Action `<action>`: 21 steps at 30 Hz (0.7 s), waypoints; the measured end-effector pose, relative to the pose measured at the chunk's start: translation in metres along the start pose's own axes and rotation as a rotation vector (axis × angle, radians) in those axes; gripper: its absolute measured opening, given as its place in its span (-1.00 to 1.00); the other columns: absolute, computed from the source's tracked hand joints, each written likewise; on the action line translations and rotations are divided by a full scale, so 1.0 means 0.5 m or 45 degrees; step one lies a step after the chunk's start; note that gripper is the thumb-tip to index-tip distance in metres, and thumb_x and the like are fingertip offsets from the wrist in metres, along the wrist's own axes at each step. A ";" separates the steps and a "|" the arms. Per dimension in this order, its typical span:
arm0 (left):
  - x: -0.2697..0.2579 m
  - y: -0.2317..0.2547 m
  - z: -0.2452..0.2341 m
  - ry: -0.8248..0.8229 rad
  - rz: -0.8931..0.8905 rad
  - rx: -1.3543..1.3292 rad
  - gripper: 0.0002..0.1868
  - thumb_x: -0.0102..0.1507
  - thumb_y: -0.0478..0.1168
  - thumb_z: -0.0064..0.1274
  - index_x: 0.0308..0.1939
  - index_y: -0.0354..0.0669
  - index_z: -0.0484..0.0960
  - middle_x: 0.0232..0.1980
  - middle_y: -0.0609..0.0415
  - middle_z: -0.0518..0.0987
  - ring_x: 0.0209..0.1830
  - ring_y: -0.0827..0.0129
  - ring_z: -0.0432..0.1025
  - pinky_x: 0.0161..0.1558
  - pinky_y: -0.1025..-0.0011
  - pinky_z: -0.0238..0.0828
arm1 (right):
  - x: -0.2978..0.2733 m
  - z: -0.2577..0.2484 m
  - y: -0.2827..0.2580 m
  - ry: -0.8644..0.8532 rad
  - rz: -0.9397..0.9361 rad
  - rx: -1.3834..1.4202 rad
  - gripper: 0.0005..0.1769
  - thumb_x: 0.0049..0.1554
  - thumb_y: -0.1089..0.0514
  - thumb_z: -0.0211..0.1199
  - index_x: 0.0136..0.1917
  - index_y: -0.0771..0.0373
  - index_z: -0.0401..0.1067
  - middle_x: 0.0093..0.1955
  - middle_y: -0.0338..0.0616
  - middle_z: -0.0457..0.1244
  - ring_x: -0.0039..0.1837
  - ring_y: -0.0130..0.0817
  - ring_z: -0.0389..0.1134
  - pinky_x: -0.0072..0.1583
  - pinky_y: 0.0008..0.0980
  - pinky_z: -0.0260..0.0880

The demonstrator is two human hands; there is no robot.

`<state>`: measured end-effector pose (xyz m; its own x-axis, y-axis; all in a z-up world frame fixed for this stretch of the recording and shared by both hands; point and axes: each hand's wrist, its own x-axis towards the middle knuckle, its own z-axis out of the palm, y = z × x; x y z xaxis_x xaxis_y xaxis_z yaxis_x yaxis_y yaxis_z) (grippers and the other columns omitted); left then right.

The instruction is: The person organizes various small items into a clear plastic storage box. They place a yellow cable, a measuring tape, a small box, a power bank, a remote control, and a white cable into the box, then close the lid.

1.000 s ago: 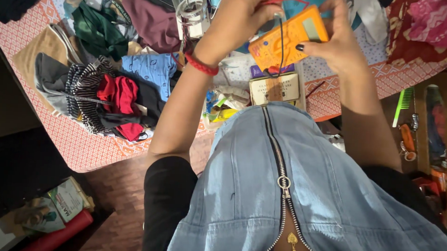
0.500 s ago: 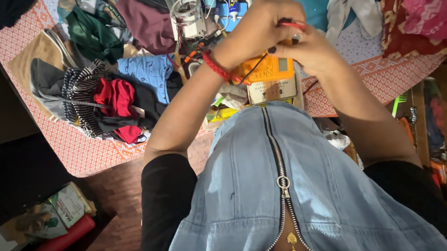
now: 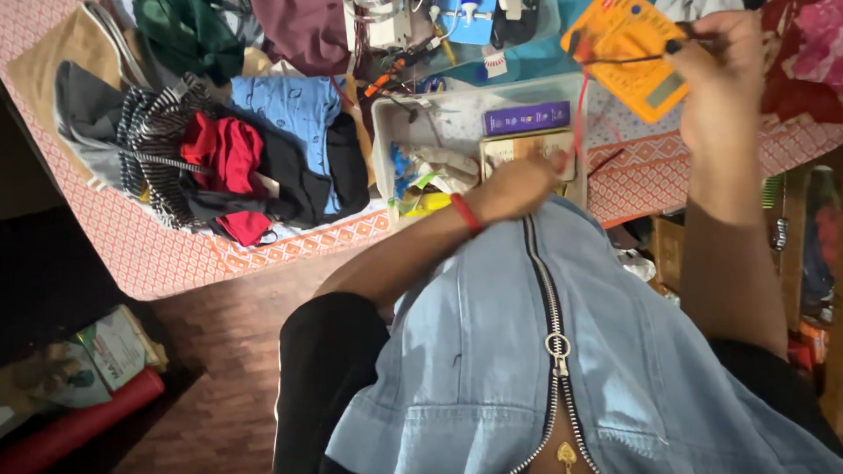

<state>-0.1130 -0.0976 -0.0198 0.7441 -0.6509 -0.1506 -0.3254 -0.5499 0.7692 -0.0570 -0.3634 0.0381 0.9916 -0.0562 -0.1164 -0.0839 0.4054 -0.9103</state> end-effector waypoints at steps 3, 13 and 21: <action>-0.017 0.051 -0.070 0.071 0.204 0.090 -0.77 0.28 -0.29 -0.04 -0.01 -0.28 0.46 -0.24 -0.20 0.58 -0.25 -0.10 0.54 -0.26 0.04 0.47 | -0.019 0.070 0.010 -0.095 -0.407 -1.212 -0.62 0.23 0.53 0.29 0.25 0.36 0.28 0.23 0.00 0.22 0.29 -0.25 0.35 0.34 -0.35 0.45; 0.098 -0.142 -0.125 0.399 0.397 -1.118 -0.83 0.40 -0.25 0.14 0.02 -0.24 0.58 -0.09 0.09 0.63 -0.14 0.38 0.51 -0.07 0.40 0.49 | -0.055 0.182 -0.045 -0.399 0.445 0.042 -0.75 0.24 0.33 0.21 0.20 0.36 0.40 0.16 -0.16 0.28 0.16 -0.44 0.36 0.24 -0.51 0.38; 0.029 -0.028 0.019 0.088 -0.213 -1.999 -0.74 0.41 -0.24 -0.04 0.15 -0.25 0.42 -0.25 0.18 0.48 -0.48 0.53 0.26 -0.53 0.51 0.19 | -0.071 0.225 -0.006 0.037 0.194 -0.192 -0.64 0.20 0.40 0.21 0.25 0.31 0.27 0.15 -0.11 0.24 -0.05 -0.50 0.16 -0.14 -0.54 0.07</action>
<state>-0.1033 -0.1042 -0.0387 0.7462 -0.5929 -0.3027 0.6314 0.4861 0.6042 -0.0808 -0.2601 0.0896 0.9631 -0.0319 -0.2671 -0.2489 0.2705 -0.9300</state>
